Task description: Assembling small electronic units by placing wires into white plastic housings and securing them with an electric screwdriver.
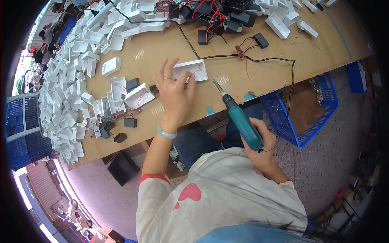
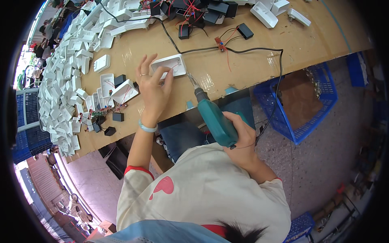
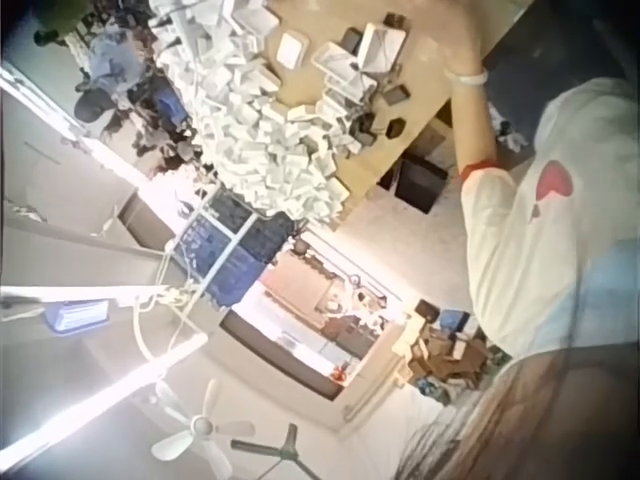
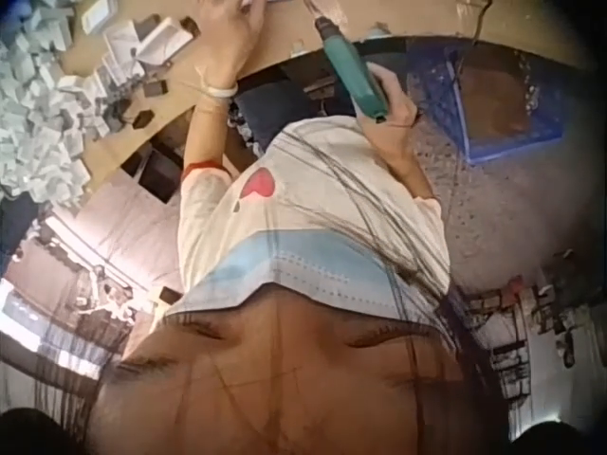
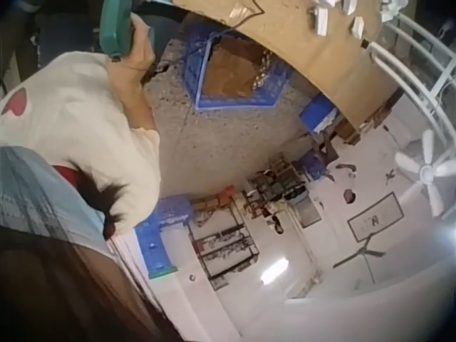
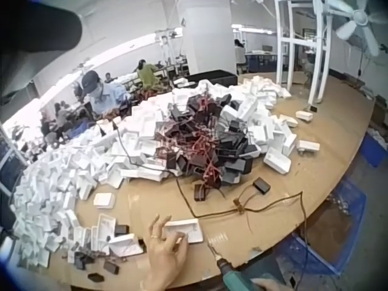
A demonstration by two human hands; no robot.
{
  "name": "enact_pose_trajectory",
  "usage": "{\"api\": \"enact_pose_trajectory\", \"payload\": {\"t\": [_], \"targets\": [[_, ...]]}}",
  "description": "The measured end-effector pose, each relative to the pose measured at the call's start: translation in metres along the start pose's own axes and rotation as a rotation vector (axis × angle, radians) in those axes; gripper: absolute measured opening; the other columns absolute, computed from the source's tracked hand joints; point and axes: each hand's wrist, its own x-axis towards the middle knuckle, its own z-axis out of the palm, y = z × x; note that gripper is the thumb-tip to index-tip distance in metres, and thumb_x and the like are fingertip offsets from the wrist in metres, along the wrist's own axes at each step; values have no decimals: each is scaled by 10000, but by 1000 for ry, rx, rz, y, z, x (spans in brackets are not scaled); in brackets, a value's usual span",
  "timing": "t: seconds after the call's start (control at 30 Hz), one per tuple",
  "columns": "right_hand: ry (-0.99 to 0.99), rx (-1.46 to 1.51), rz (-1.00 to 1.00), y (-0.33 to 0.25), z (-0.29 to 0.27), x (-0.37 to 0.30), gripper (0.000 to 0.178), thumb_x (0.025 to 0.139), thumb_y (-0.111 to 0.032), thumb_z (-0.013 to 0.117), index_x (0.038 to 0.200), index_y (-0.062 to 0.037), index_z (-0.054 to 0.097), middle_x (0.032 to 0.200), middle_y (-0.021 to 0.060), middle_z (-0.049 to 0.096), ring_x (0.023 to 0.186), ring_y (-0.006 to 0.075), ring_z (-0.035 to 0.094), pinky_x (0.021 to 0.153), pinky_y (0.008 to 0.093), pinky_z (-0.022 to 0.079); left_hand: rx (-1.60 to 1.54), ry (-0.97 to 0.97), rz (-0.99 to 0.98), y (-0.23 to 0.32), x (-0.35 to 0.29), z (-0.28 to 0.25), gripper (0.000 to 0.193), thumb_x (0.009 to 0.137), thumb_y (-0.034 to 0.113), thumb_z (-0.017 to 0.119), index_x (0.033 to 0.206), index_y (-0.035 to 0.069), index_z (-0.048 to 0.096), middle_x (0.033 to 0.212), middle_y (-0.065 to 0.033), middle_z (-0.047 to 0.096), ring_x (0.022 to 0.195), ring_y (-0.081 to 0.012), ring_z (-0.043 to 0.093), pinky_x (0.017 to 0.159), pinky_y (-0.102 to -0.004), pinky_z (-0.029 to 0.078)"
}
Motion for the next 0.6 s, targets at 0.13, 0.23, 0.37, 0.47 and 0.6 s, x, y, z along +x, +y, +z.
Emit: {"api": "enact_pose_trajectory", "payload": {"t": [0.13,0.23,0.37,0.47,0.6], "targets": [[-47,7,-14,0,6,5,397,833,52,762,1207,5,639,992,120,712,816,182,718,731,289,548,-219,-72,-184,-3,-9,9,98,864,93,775,936,44,729,1273,-182,675,1190,-385,634,920,-415,531],[-59,18,-13,2,7,6,407,834,53,755,1219,8,630,997,125,708,817,187,717,733,290,548,-223,-24,-207,11,-13,14,87,876,80,757,940,32,722,1259,-186,678,1155,-396,636,914,-431,534],[-60,-12,-11,3,8,8,418,828,62,746,1224,8,621,995,130,703,826,202,717,742,292,548,-201,-24,-224,14,-18,21,127,856,81,751,976,44,732,1262,-171,658,1135,-390,621,979,-468,468],[-49,-34,-1,7,13,10,423,829,56,735,1231,6,615,999,138,698,840,213,716,749,299,547,-137,-10,-182,15,-19,21,133,856,84,746,986,55,736,1253,-160,657,1148,-374,611,950,-468,467],[-53,-43,-11,7,16,14,445,829,52,712,1257,-2,604,1013,152,698,858,253,718,764,320,546,-114,-31,-198,17,-18,20,128,856,97,745,982,72,742,1252,-140,658,1176,-357,598,933,-462,441]]}}
